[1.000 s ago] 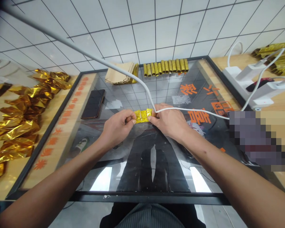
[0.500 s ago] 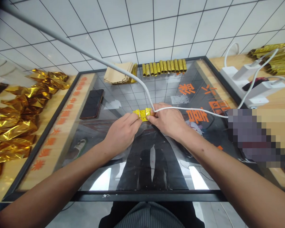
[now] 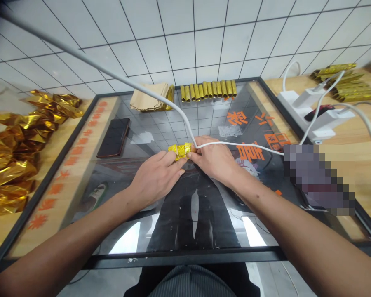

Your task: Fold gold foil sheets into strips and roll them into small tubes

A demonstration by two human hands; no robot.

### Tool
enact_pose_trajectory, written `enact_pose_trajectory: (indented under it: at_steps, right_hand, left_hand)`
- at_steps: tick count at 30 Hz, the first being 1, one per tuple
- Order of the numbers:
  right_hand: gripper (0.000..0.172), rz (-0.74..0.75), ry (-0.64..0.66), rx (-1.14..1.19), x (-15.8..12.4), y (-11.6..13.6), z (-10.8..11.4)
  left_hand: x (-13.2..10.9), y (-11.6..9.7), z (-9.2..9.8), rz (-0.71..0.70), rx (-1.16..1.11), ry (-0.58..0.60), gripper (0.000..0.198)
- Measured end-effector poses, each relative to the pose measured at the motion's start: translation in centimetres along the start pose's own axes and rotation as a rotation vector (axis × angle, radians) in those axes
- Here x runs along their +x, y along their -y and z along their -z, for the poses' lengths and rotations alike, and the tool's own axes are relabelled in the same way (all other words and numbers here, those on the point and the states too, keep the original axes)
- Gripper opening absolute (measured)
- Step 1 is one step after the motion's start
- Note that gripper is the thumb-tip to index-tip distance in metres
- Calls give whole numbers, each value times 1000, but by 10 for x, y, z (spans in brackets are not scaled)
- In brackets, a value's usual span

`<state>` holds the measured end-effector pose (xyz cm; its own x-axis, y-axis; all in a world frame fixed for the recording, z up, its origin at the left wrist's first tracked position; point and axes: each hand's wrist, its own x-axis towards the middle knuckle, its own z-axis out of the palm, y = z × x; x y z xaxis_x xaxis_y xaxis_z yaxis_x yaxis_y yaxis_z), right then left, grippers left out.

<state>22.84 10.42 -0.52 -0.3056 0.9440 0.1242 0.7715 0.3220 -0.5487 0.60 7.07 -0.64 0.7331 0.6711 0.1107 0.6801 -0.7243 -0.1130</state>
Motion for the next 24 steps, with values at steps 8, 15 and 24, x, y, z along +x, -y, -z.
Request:
enact_pose_trajectory:
  at_steps: [8, 15, 24]
  right_hand:
    - [11, 19, 42, 176, -4, -10, 7]
    - [16, 4, 38, 68, -8, -5, 14]
    - [12, -34, 18, -41, -8, -2, 9]
  left_hand:
    - [1, -3, 3, 14, 22, -45, 33]
    - [2, -3, 4, 25, 36, -46, 32]
    - [1, -6, 3, 34, 42, -61, 32]
